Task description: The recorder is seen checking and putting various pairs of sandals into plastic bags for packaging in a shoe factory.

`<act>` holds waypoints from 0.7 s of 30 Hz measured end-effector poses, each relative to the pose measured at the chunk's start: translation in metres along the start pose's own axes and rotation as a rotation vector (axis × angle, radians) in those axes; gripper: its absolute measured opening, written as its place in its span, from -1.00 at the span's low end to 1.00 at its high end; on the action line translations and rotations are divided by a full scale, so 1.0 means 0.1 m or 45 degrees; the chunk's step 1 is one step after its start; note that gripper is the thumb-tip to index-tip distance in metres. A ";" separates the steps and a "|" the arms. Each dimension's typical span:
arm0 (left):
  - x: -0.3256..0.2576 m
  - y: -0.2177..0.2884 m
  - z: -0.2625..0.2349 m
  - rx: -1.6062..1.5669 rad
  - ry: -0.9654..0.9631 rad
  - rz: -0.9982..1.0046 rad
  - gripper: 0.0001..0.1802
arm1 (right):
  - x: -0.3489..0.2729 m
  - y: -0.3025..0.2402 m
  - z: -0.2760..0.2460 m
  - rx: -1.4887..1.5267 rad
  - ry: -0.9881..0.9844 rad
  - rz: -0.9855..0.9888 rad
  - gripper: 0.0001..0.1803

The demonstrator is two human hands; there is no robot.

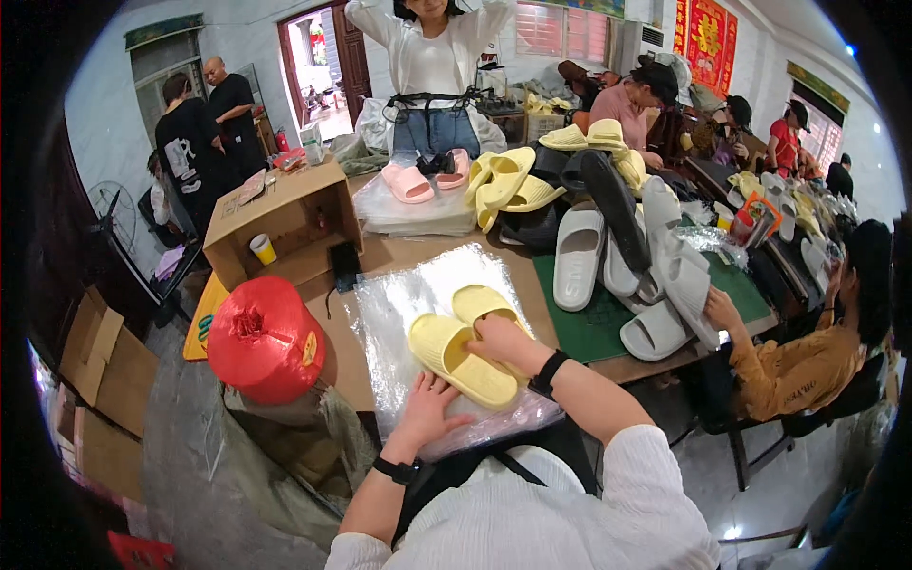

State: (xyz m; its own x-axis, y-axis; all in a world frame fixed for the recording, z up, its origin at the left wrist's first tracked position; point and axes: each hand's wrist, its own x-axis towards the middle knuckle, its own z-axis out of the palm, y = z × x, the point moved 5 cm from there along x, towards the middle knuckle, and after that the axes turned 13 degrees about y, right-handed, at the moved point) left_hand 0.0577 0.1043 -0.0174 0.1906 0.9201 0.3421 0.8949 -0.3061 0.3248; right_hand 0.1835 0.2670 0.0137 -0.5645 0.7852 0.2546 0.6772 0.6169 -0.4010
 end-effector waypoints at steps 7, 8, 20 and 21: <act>0.01 0.10 -0.05 0.010 -0.034 -0.027 0.07 | -0.25 0.57 -0.50 0.239 0.625 0.177 -0.60; 0.02 0.06 -0.04 0.000 -0.030 -0.039 0.07 | -0.36 0.66 -0.61 0.337 0.727 0.231 -0.60; 0.45 0.16 -0.14 -0.800 0.098 -0.382 -0.16 | -2.01 0.67 -0.98 1.856 0.969 0.855 -0.75; 0.42 0.20 -0.21 -0.727 0.152 -0.323 -0.21 | -2.07 0.60 -1.04 1.870 0.962 0.886 -0.75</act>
State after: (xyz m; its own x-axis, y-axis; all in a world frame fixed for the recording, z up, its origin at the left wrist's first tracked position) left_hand 0.0747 0.1318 0.0218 -0.0749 0.9577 0.2779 0.5440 -0.1943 0.8163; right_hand 0.3901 0.1469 0.0281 0.2142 0.9655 -0.1478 -0.4975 -0.0224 -0.8672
